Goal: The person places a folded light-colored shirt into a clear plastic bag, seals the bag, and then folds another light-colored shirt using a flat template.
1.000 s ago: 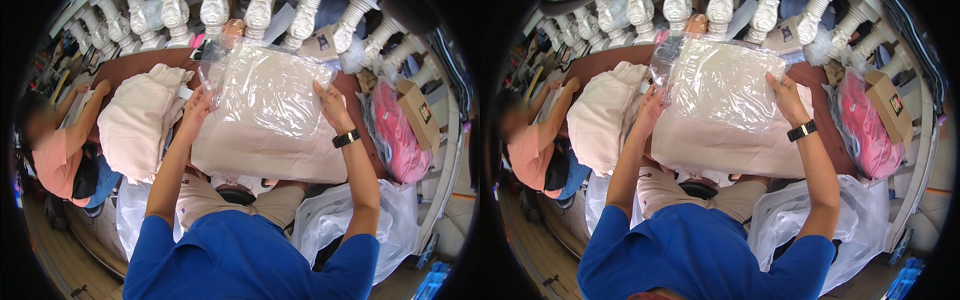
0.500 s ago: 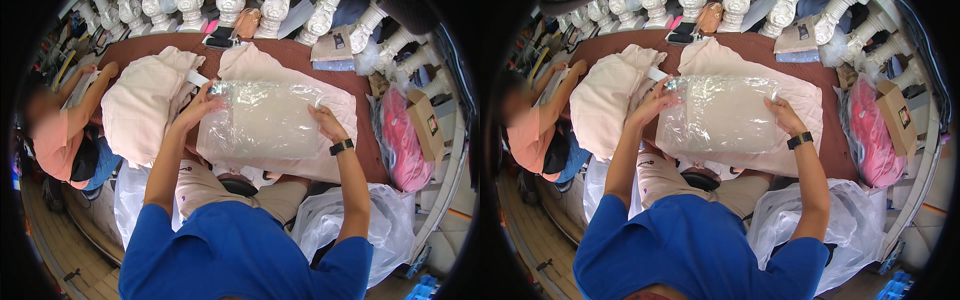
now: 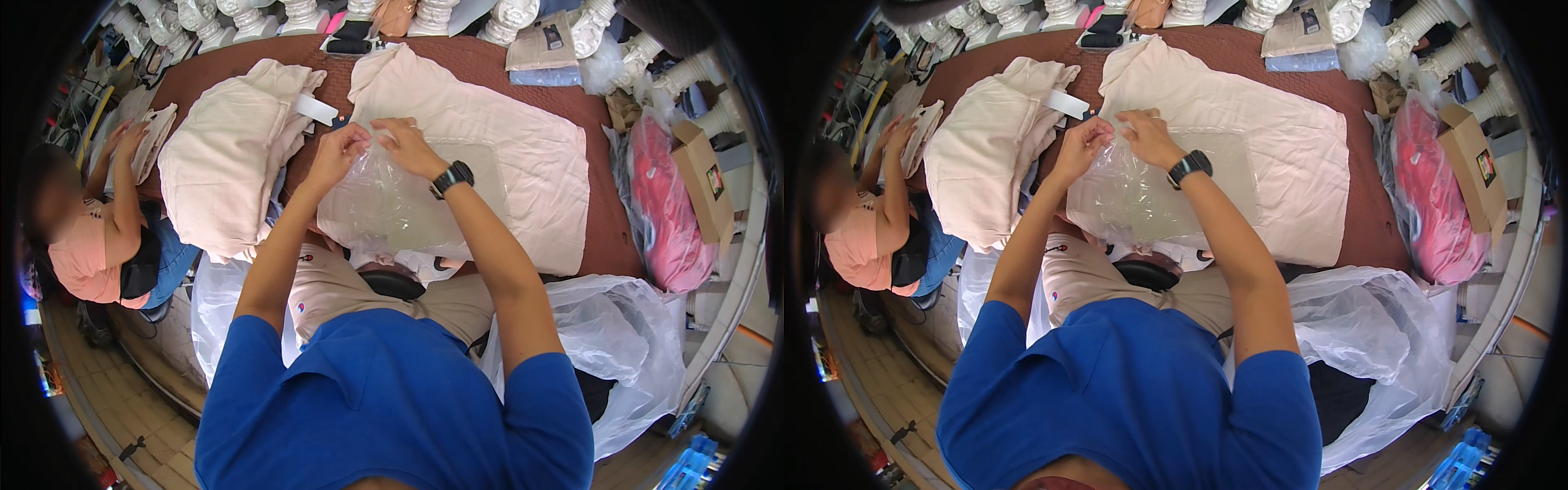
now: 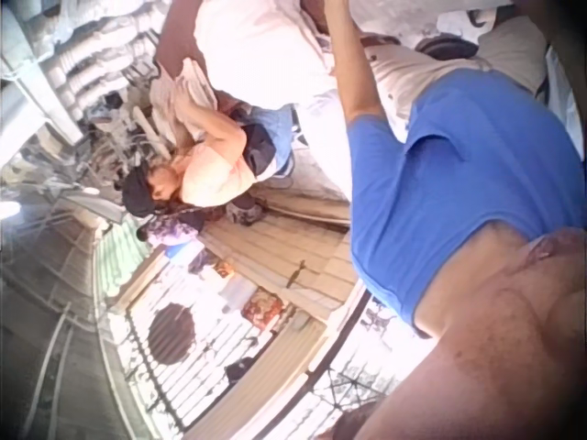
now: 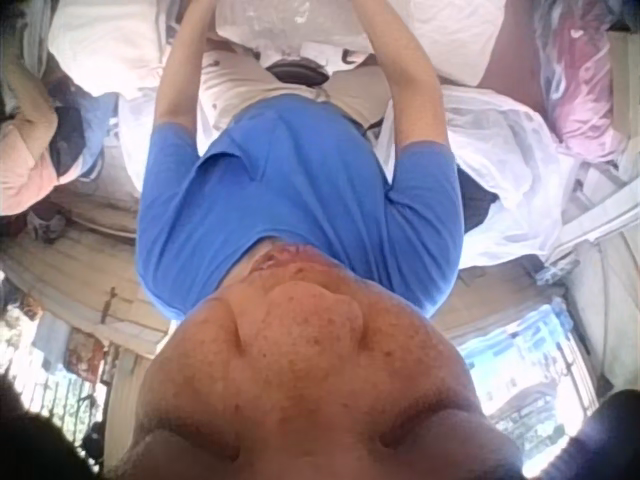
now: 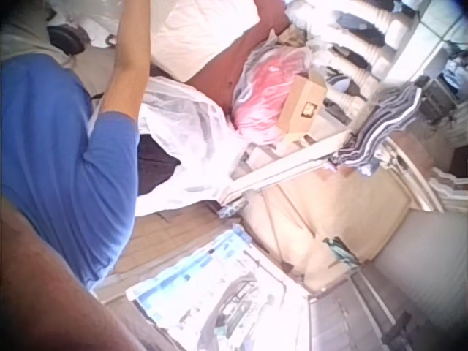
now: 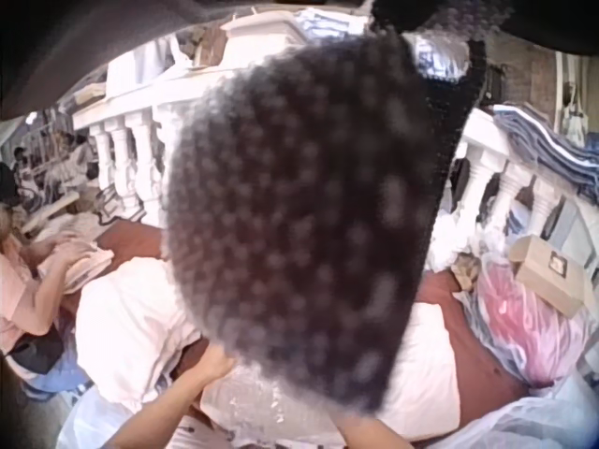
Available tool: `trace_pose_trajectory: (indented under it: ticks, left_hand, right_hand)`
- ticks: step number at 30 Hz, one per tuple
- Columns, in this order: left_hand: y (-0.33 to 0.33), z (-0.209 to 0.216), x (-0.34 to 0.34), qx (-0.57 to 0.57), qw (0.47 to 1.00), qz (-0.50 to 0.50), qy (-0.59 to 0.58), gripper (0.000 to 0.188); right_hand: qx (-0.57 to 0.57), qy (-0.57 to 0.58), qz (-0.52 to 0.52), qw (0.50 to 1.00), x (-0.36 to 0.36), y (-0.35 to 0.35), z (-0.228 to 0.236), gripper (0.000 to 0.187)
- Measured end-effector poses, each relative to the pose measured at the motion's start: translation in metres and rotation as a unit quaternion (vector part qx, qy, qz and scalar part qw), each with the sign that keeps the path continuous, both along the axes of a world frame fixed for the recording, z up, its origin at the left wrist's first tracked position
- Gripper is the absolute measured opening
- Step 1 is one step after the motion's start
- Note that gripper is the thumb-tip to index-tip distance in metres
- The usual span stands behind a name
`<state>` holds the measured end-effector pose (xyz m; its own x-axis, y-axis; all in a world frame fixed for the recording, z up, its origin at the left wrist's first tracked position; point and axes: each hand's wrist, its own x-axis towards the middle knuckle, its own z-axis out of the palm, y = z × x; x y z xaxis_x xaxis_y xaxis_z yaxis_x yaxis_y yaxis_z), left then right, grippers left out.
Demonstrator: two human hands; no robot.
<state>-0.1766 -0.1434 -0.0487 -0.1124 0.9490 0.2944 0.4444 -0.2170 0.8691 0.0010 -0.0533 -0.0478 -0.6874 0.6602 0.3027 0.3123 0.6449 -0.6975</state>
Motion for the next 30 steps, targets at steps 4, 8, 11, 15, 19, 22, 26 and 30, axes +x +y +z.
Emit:
trace_pose_trajectory:
  ticks: [4,8,11,15,19,22,26,30]
  left_hand:
    - [-0.01,0.001,0.0,0.009,0.999,0.025,0.018,0.008]
    - [-0.018,-0.007,-0.003,0.013,0.999,0.031,-0.005,0.008]
    - [-0.02,-0.011,0.0,0.034,0.999,0.028,-0.009,0.009]
    - [-0.017,-0.015,-0.002,0.003,0.994,-0.008,-0.107,0.009]
    - [-0.015,-0.012,-0.007,-0.032,0.995,-0.021,-0.094,0.013]
    - [-0.013,-0.015,-0.009,-0.014,0.999,-0.018,-0.045,0.016]
    - [-0.014,-0.015,-0.005,-0.033,0.995,0.019,-0.089,0.015]
    - [-0.015,-0.021,-0.011,-0.063,0.992,0.013,-0.112,0.021]
  right_hand:
    - [-0.226,0.033,0.073,0.971,-0.014,0.015,-0.019,0.02]
    - [-0.164,0.069,0.04,0.983,-0.018,0.008,-0.028,0.018]
    - [-0.132,0.061,0.021,0.989,-0.016,0.0,-0.019,0.017]
    - [-0.134,0.063,-0.002,0.989,-0.01,-0.007,-0.003,0.017]
    - [-0.145,0.057,0.005,0.988,-0.006,-0.007,-0.001,0.017]
    - [-0.188,0.067,0.028,0.979,-0.002,-0.008,-0.005,0.016]
    - [-0.185,0.075,0.028,0.979,0.002,-0.008,-0.008,0.013]
    - [-0.209,0.106,0.034,0.972,0.0,-0.012,-0.007,0.008]
